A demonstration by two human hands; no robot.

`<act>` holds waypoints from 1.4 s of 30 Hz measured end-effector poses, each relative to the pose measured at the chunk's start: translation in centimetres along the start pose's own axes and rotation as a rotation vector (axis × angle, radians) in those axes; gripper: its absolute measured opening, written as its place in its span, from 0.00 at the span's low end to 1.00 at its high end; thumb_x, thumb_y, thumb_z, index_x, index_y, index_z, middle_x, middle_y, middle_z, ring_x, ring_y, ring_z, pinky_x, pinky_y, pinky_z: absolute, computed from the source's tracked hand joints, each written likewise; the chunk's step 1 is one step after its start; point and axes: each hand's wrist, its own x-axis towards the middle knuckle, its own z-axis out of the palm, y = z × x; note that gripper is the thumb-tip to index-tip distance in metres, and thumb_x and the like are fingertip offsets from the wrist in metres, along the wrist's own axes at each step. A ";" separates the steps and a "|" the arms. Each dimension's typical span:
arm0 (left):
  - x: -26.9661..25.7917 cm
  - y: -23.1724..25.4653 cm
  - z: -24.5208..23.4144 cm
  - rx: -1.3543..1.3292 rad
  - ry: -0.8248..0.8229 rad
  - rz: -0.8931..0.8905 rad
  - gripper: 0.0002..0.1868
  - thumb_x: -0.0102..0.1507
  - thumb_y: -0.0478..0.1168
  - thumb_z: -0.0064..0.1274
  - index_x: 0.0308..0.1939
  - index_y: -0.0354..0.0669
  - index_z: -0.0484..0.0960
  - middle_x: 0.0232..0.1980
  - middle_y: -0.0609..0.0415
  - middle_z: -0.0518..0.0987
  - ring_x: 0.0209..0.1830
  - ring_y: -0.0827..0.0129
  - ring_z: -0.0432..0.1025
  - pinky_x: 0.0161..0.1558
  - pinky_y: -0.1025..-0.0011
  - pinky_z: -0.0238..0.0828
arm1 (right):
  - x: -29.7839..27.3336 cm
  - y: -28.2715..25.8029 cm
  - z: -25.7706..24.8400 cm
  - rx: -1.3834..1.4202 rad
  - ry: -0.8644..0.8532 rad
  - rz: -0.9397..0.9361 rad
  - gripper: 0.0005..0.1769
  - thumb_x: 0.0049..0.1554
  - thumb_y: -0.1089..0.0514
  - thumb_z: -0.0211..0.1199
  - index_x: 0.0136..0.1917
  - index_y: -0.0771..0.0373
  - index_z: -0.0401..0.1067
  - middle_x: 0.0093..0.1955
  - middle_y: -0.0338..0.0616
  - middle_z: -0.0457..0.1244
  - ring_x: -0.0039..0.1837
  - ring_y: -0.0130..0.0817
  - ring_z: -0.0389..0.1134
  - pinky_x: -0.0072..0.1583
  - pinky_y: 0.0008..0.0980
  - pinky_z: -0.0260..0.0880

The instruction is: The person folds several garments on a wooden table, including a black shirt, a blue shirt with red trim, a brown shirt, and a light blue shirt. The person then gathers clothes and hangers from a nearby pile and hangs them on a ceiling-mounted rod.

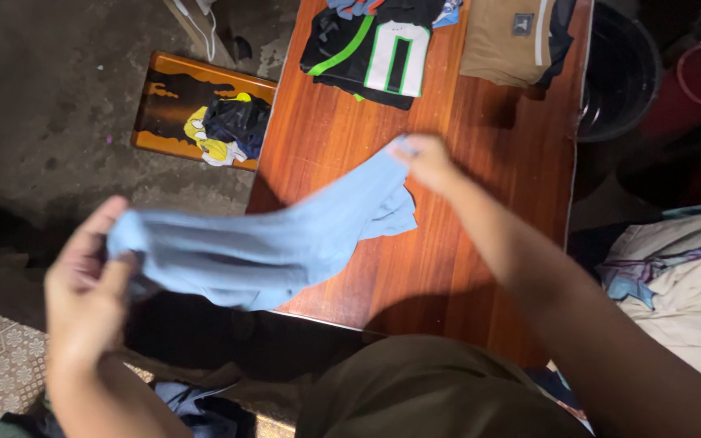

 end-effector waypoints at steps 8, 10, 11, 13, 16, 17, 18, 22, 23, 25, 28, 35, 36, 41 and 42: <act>5.3 1.3 -3.2 0.344 -0.064 0.030 0.15 0.75 0.28 0.46 0.64 0.41 0.77 0.41 0.55 0.75 0.35 0.74 0.65 0.33 0.72 0.59 | -3.2 -10.2 -19.4 -0.391 0.529 -0.498 0.11 0.65 0.60 0.64 0.56 0.69 0.68 0.54 0.43 0.61 0.55 0.29 0.64 0.56 0.31 0.68; 8.7 0.5 -2.5 0.339 -0.156 0.033 0.15 0.68 0.28 0.46 0.58 0.42 0.75 0.42 0.59 0.78 0.39 0.79 0.72 0.38 0.78 0.71 | -4.7 -11.2 -22.5 -0.367 0.577 -0.552 0.18 0.63 0.61 0.65 0.62 0.69 0.65 0.52 0.46 0.61 0.53 0.31 0.61 0.55 0.31 0.67; 10.4 -0.2 -2.0 0.404 -0.233 -0.028 0.14 0.67 0.28 0.50 0.56 0.42 0.75 0.40 0.55 0.78 0.35 0.73 0.73 0.35 0.73 0.70 | -5.9 -11.5 -24.2 -0.341 0.646 -0.374 0.22 0.61 0.59 0.68 0.64 0.66 0.65 0.46 0.46 0.63 0.47 0.31 0.60 0.49 0.30 0.65; 13.3 -2.9 0.3 0.447 -0.389 -0.062 0.11 0.66 0.29 0.54 0.51 0.40 0.77 0.38 0.53 0.79 0.35 0.70 0.73 0.35 0.69 0.71 | -7.3 -11.5 -26.7 -0.212 0.463 -0.427 0.12 0.67 0.60 0.63 0.62 0.66 0.68 0.53 0.46 0.65 0.54 0.29 0.66 0.56 0.29 0.70; 15.2 -7.5 3.5 0.338 -0.526 -0.067 0.08 0.69 0.30 0.52 0.49 0.37 0.85 0.43 0.56 0.81 0.40 0.73 0.71 0.43 0.72 0.69 | -10.6 -9.7 -29.0 -0.125 0.345 -0.122 0.07 0.72 0.58 0.61 0.59 0.64 0.74 0.52 0.45 0.68 0.50 0.30 0.68 0.52 0.30 0.71; 15.4 -8.5 3.8 0.305 -0.542 -0.097 0.09 0.69 0.31 0.51 0.50 0.38 0.85 0.43 0.56 0.82 0.41 0.73 0.72 0.45 0.73 0.70 | -11.9 -8.9 -29.6 -0.112 0.326 0.041 0.08 0.72 0.57 0.60 0.58 0.63 0.76 0.49 0.44 0.68 0.46 0.31 0.68 0.48 0.31 0.70; 15.5 -9.3 4.5 0.270 -0.562 -0.123 0.11 0.69 0.32 0.49 0.51 0.40 0.86 0.44 0.57 0.82 0.41 0.73 0.72 0.46 0.74 0.70 | -12.8 -8.3 -29.8 -0.135 0.275 -0.007 0.07 0.71 0.60 0.59 0.58 0.62 0.77 0.51 0.43 0.69 0.48 0.30 0.69 0.49 0.31 0.71; 15.1 -9.5 6.7 0.173 -0.680 -0.171 0.14 0.63 0.31 0.57 0.52 0.43 0.84 0.45 0.59 0.83 0.45 0.75 0.74 0.51 0.74 0.72 | -16.4 -6.4 -29.9 -0.277 0.243 0.071 0.16 0.62 0.70 0.58 0.59 0.60 0.80 0.53 0.44 0.71 0.52 0.32 0.72 0.54 0.32 0.73; 14.9 -9.1 7.3 0.227 -0.676 -0.184 0.17 0.59 0.30 0.60 0.52 0.43 0.83 0.45 0.58 0.83 0.45 0.74 0.75 0.50 0.73 0.72 | -16.9 -6.3 -29.8 -0.322 0.277 0.156 0.20 0.58 0.73 0.59 0.59 0.59 0.81 0.53 0.45 0.72 0.52 0.34 0.73 0.55 0.33 0.73; 14.3 -8.0 8.3 0.339 -0.664 -0.212 0.23 0.52 0.27 0.66 0.52 0.42 0.82 0.44 0.57 0.83 0.44 0.71 0.76 0.49 0.71 0.74 | -17.5 -6.1 -29.6 -0.392 0.274 0.101 0.16 0.60 0.70 0.64 0.59 0.59 0.81 0.54 0.45 0.72 0.53 0.33 0.71 0.55 0.34 0.72; 13.8 -6.5 9.5 0.546 -0.584 -0.086 0.22 0.50 0.27 0.68 0.49 0.38 0.86 0.43 0.52 0.84 0.42 0.70 0.76 0.47 0.70 0.73 | -17.9 -6.2 -29.9 -0.517 0.292 0.018 0.17 0.58 0.68 0.67 0.60 0.58 0.80 0.55 0.46 0.72 0.54 0.33 0.72 0.56 0.32 0.72; 14.9 -2.7 9.1 0.724 -0.350 0.152 0.19 0.52 0.32 0.71 0.47 0.51 0.90 0.42 0.53 0.87 0.34 0.69 0.76 0.41 0.69 0.73 | -19.7 -7.8 -32.2 -0.890 0.464 -0.296 0.03 0.72 0.60 0.71 0.58 0.59 0.82 0.48 0.44 0.72 0.47 0.36 0.75 0.49 0.29 0.72; 15.1 -1.9 8.9 0.697 -0.333 0.155 0.19 0.54 0.32 0.70 0.48 0.52 0.90 0.42 0.53 0.87 0.34 0.69 0.76 0.41 0.68 0.73 | -19.7 -8.4 -32.7 -0.879 0.501 -0.526 0.05 0.70 0.60 0.71 0.58 0.62 0.81 0.50 0.46 0.72 0.48 0.36 0.75 0.49 0.27 0.73; 16.1 2.4 6.8 0.727 -0.167 0.737 0.14 0.57 0.30 0.72 0.46 0.46 0.90 0.45 0.46 0.80 0.40 0.64 0.74 0.44 0.66 0.74 | -19.8 -12.5 -35.4 -1.128 0.658 -0.959 0.07 0.68 0.65 0.73 0.52 0.72 0.78 0.48 0.54 0.71 0.49 0.39 0.74 0.51 0.29 0.74; 16.7 3.1 5.9 0.801 -0.129 0.853 0.12 0.58 0.26 0.69 0.43 0.41 0.89 0.44 0.46 0.81 0.41 0.60 0.74 0.44 0.65 0.74 | -20.0 -13.2 -35.4 -1.128 0.677 -0.927 0.06 0.68 0.65 0.72 0.52 0.72 0.77 0.48 0.54 0.71 0.49 0.40 0.74 0.51 0.29 0.74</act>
